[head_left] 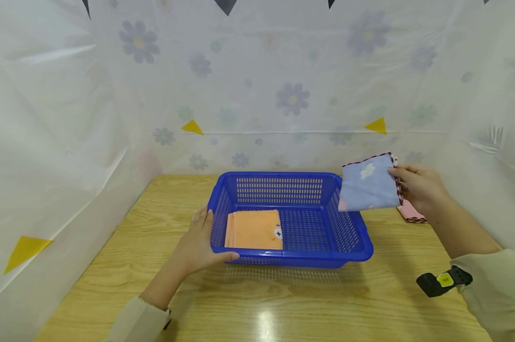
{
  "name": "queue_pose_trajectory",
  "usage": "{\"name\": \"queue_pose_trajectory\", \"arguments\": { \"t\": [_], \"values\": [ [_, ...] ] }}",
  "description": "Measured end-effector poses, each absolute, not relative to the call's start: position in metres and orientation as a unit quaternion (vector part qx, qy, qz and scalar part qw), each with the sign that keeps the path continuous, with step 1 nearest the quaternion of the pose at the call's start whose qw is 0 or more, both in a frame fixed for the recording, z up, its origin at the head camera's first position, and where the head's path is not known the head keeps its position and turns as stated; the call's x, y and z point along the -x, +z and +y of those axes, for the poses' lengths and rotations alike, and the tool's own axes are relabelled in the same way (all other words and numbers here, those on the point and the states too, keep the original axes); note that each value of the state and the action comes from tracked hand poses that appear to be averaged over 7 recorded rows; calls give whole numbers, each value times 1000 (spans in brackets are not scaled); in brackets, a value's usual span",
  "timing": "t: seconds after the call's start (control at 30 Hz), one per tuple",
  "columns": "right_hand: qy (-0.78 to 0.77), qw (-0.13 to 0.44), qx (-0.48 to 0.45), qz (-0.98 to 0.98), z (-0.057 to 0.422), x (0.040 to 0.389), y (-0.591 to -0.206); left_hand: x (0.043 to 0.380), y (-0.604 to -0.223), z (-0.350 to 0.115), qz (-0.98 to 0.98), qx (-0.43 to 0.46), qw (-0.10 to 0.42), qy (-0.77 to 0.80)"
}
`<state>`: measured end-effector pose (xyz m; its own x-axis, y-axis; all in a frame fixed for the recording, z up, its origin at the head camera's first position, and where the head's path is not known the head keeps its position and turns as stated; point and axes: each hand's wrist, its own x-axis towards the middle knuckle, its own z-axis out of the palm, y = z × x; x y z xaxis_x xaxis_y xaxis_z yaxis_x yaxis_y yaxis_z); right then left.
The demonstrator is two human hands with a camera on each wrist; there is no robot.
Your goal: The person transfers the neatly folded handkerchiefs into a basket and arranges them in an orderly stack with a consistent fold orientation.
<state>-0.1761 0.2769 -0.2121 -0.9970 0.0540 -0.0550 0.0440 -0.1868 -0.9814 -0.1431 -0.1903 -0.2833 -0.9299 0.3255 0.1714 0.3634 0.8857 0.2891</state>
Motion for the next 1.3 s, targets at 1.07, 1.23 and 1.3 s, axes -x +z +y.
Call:
{"name": "queue_pose_trajectory", "arguments": {
  "t": [1.07,1.23,1.3],
  "values": [
    [751,-58,10,-657,254,182,-228,142,-282,-190,-970,175,51,-163],
    [746,-69,3,-662,247,184,-231,142,-282,-190,-969,176,51,-163],
    [748,-72,3,-660,243,185,-232,142,-282,-190,-969,177,51,-163]
  ]
}}
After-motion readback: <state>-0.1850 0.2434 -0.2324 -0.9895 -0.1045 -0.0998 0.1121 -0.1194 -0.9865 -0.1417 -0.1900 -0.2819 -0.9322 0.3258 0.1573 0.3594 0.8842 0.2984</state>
